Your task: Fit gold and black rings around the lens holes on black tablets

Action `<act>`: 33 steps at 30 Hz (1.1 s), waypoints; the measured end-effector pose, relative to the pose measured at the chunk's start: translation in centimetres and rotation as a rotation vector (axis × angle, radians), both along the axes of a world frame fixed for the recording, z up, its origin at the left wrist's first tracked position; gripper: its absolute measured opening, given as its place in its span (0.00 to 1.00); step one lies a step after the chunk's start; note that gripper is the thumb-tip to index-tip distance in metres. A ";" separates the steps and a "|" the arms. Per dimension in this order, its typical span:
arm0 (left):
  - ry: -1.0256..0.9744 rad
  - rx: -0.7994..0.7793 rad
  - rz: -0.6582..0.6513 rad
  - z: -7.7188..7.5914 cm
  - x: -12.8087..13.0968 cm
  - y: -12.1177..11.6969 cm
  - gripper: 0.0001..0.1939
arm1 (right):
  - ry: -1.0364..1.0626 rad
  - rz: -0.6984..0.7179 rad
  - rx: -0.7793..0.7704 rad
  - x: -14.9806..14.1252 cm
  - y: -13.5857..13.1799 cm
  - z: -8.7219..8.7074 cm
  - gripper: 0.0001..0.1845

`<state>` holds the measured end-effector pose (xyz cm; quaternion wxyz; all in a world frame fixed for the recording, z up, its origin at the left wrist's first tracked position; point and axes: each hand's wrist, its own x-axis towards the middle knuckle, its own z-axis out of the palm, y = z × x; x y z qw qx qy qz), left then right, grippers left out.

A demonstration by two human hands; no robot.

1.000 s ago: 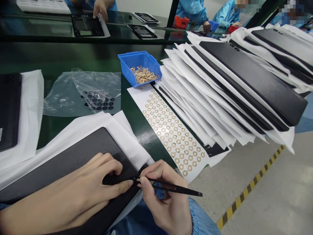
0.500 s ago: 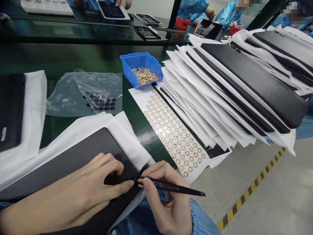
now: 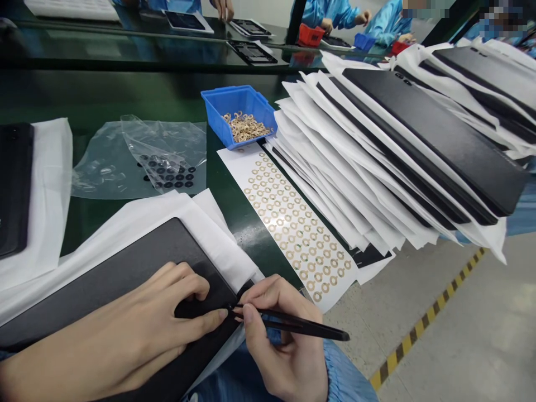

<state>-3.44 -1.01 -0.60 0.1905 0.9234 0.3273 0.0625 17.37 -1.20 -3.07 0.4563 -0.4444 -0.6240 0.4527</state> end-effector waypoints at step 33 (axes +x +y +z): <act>-0.007 0.026 0.001 0.1 0.1 0.2 0.18 | 0.030 0.022 -0.014 -0.1 0.1 0.1 0.09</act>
